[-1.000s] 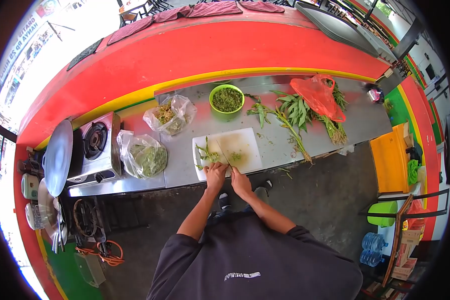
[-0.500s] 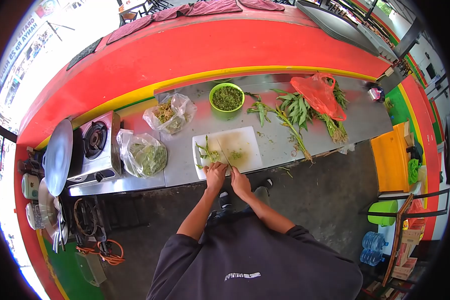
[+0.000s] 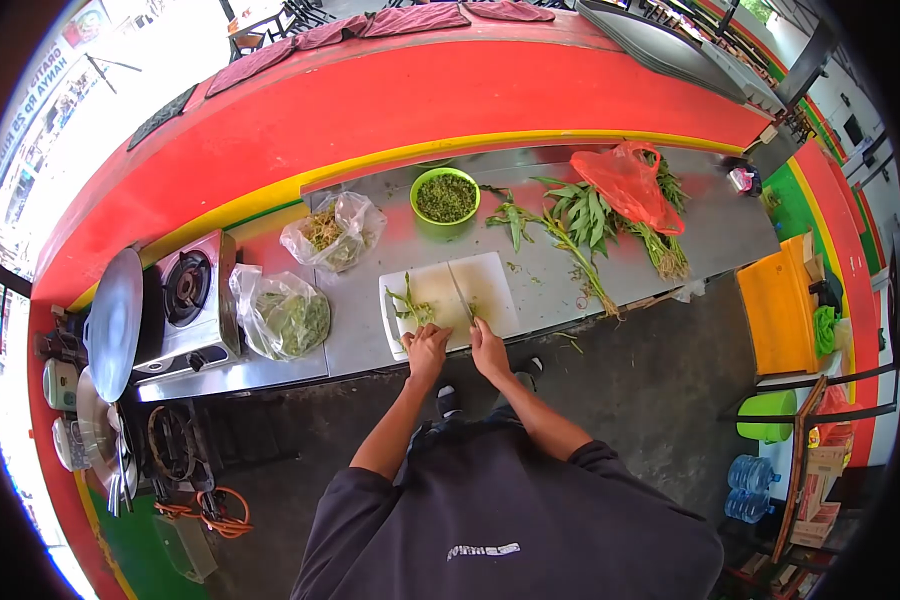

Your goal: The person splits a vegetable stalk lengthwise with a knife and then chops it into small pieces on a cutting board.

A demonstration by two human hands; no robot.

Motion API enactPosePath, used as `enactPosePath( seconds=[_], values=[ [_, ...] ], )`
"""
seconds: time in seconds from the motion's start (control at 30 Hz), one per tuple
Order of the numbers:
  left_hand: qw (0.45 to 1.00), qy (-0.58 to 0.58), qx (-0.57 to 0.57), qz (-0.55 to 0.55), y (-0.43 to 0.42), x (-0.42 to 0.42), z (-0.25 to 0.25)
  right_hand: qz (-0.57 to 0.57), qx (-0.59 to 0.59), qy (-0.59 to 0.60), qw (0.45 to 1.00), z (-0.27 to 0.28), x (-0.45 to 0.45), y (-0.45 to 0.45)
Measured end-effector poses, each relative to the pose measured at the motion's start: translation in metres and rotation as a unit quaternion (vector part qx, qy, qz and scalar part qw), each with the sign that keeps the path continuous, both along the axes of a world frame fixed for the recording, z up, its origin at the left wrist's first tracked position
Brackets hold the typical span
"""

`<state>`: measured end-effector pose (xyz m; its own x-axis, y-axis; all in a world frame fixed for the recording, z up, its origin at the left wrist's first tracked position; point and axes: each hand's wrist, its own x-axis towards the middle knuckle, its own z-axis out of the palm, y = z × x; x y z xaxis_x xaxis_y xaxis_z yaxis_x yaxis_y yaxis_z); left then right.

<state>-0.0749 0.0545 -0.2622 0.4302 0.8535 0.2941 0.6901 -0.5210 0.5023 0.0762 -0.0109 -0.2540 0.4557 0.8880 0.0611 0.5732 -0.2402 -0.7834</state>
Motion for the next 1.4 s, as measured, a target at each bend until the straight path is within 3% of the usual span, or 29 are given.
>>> enactPosePath(
  seconds=[0.07, 0.13, 0.2, 0.27, 0.3, 0.37, 0.73, 0.83, 1.0, 1.33, 1.4],
  values=[
    [1.000, 0.000, -0.008, 0.000, 0.003, 0.004, -0.003, 0.005, 0.007, -0.009, 1.000, 0.002, 0.009, -0.003],
    [1.000, 0.000, -0.018, 0.000, 0.005, 0.007, -0.003, 0.048, -0.027, 0.125, 0.991, 0.010, 0.017, -0.007],
    [1.000, -0.002, -0.011, -0.011, 0.009, 0.010, -0.003, 0.065, -0.043, 0.145, 0.986, 0.029, 0.019, -0.018],
    [1.000, -0.004, -0.006, -0.021, 0.011, 0.010, -0.002, 0.056, -0.146, 0.238, 0.959, 0.052, 0.016, -0.031],
    [1.000, -0.005, -0.002, -0.028, 0.013, 0.011, -0.001, 0.053, -0.145, 0.237, 0.959, 0.044, 0.015, -0.035],
    [0.999, -0.006, -0.002, -0.034, 0.014, 0.010, -0.003, 0.068, -0.028, 0.068, 0.995, 0.010, 0.012, -0.047],
    [0.998, -0.015, 0.036, -0.045, 0.017, 0.008, -0.002, 0.044, -0.023, 0.061, 0.997, 0.013, -0.005, -0.061],
    [0.998, -0.018, 0.021, -0.057, 0.018, 0.007, -0.003, 0.038, 0.030, 0.035, 0.998, 0.018, -0.008, -0.055],
    [0.997, 0.002, 0.019, -0.070, 0.017, 0.004, -0.004, 0.030, -0.193, 0.024, 0.980, 0.024, -0.011, -0.032],
    [0.997, -0.011, 0.017, -0.076, 0.022, 0.006, -0.004, 0.032, -0.167, 0.018, 0.985, 0.019, -0.017, -0.031],
    [0.997, -0.004, 0.026, -0.068, 0.019, 0.005, -0.002, -0.001, -0.225, 0.012, 0.974, 0.020, -0.022, -0.028]
  ],
)
